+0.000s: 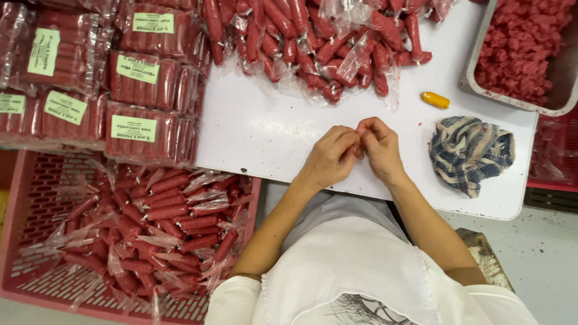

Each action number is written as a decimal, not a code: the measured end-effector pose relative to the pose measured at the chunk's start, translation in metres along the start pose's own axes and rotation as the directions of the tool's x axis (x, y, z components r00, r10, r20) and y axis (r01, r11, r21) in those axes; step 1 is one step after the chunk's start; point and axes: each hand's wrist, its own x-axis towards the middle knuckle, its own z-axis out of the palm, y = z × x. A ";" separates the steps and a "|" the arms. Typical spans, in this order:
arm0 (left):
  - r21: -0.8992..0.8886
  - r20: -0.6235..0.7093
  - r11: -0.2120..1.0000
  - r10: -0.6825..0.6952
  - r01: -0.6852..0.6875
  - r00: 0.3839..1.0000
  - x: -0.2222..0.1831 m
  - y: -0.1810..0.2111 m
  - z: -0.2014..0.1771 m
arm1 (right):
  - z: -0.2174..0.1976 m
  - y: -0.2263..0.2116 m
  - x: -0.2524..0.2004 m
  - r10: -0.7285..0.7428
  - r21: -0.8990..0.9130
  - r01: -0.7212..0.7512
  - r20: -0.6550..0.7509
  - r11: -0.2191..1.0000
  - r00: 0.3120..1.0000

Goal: The person repeatedly picks up individual sausages from a pile on a white table, places them into clear plastic bags, and ties the bags shut. The person then places the tied bags into a pink basket. A tray of ground meat and a cloth are also visible on the table.

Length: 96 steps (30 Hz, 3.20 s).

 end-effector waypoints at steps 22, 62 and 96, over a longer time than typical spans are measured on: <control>-0.073 0.134 0.825 -0.549 0.560 0.825 -0.035 0.041 -0.124 | -0.080 -0.010 0.111 -0.399 -0.935 0.174 0.038 0.309 0.916; -0.846 0.326 0.081 -0.703 0.527 0.632 -0.025 0.000 -0.006 | -0.016 -0.006 -0.010 -0.280 -0.746 0.602 0.536 0.285 0.796; -0.088 0.043 0.985 -0.143 0.146 0.989 0.004 0.000 -0.033 | -0.006 -0.031 0.009 -0.232 -0.114 0.317 0.465 0.942 0.855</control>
